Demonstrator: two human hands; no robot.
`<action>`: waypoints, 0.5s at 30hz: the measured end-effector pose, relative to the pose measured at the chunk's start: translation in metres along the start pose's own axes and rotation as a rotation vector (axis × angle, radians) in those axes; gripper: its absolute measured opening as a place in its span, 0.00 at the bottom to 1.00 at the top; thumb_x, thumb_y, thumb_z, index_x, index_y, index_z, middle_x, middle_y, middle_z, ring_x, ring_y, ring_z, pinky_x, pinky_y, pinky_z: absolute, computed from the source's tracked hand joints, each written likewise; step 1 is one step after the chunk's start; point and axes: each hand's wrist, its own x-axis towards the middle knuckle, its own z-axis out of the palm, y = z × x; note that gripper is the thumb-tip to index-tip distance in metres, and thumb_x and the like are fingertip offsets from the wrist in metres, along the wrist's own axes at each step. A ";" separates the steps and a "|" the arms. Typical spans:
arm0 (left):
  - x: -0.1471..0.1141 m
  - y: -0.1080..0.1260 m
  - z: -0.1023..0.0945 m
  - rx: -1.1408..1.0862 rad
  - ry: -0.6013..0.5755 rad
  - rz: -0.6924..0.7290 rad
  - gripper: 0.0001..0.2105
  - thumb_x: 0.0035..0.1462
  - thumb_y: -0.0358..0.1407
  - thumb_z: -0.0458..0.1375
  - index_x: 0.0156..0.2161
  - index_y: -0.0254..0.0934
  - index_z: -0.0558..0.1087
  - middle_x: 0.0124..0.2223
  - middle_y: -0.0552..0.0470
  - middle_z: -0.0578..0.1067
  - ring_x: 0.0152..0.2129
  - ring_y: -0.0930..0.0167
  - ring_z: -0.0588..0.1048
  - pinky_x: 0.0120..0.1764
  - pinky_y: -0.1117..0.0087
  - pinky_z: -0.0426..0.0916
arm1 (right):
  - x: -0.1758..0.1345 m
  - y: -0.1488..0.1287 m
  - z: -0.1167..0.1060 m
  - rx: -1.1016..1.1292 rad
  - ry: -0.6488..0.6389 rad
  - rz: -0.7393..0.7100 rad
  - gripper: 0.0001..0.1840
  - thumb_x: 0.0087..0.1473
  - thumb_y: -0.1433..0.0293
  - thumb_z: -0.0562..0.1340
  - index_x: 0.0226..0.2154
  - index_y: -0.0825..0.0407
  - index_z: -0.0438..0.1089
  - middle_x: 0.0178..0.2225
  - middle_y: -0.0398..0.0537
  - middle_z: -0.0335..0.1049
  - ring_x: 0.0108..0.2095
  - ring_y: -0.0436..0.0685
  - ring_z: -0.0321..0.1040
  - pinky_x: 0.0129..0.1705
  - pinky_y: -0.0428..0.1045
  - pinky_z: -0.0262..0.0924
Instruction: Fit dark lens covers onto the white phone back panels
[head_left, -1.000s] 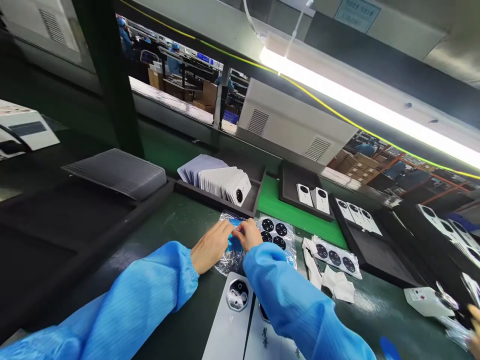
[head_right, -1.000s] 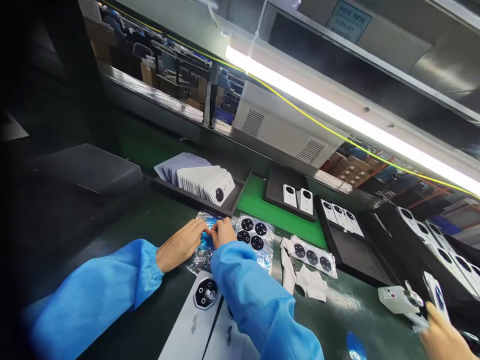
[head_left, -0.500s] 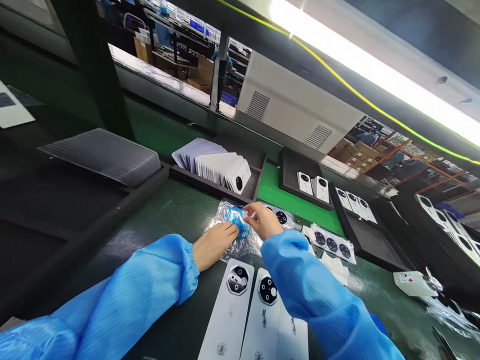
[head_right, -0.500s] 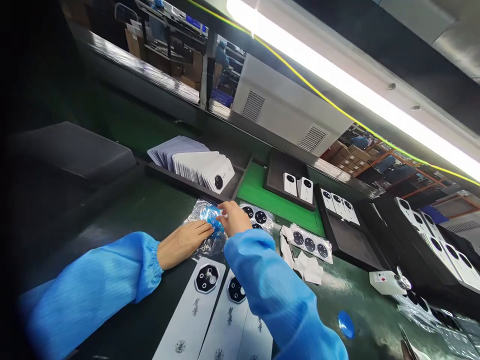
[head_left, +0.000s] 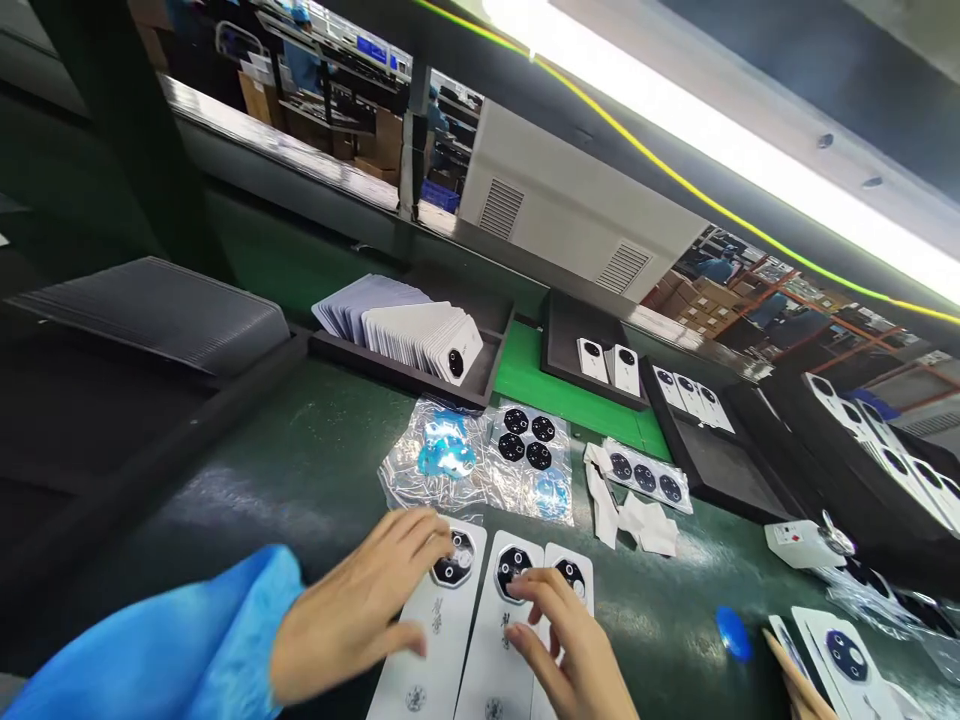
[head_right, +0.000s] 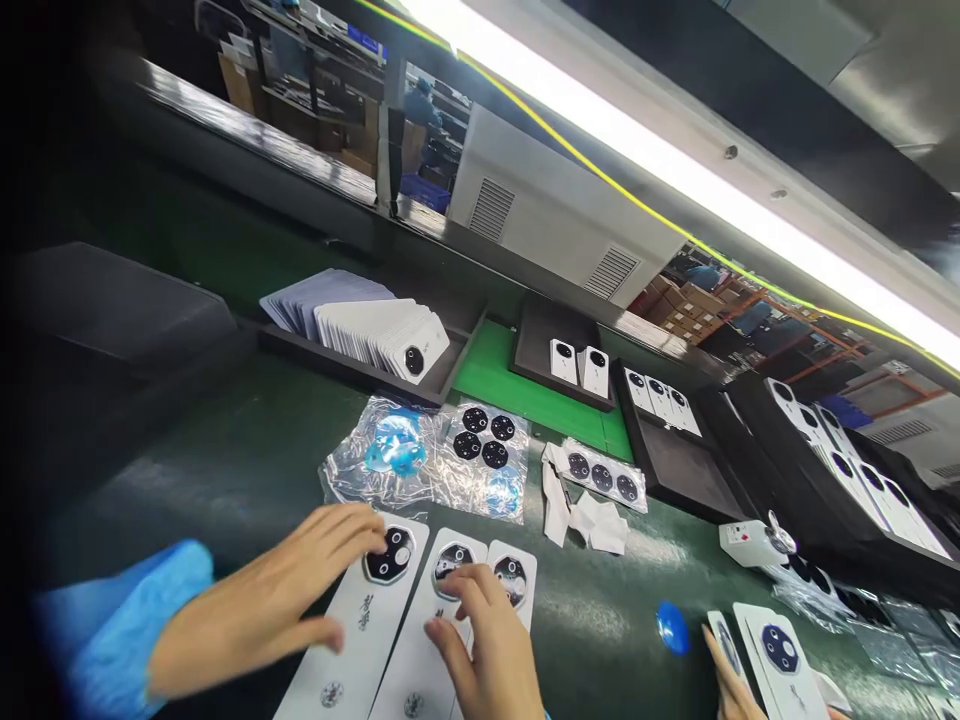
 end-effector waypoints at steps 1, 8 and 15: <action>-0.013 0.003 0.010 0.015 0.045 -0.043 0.30 0.47 0.31 0.66 0.54 0.44 0.62 0.57 0.48 0.68 0.56 0.57 0.63 0.55 0.56 0.67 | 0.004 0.001 0.004 -0.001 -0.013 0.008 0.11 0.58 0.71 0.59 0.44 0.45 0.66 0.45 0.45 0.72 0.36 0.52 0.72 0.28 0.43 0.66; -0.048 -0.013 0.064 0.267 0.189 -0.041 0.35 0.53 0.38 0.62 0.63 0.45 0.53 0.62 0.45 0.64 0.56 0.55 0.66 0.52 0.57 0.71 | 0.060 -0.010 0.020 -0.158 -0.053 0.089 0.16 0.50 0.78 0.59 0.42 0.49 0.67 0.44 0.53 0.70 0.42 0.62 0.71 0.41 0.55 0.67; -0.048 -0.030 0.079 0.152 0.258 -0.008 0.35 0.55 0.41 0.58 0.66 0.48 0.50 0.63 0.47 0.64 0.55 0.55 0.67 0.54 0.57 0.67 | 0.083 -0.002 0.046 -0.107 0.045 0.249 0.12 0.48 0.79 0.58 0.36 0.51 0.65 0.35 0.48 0.67 0.35 0.58 0.68 0.38 0.52 0.61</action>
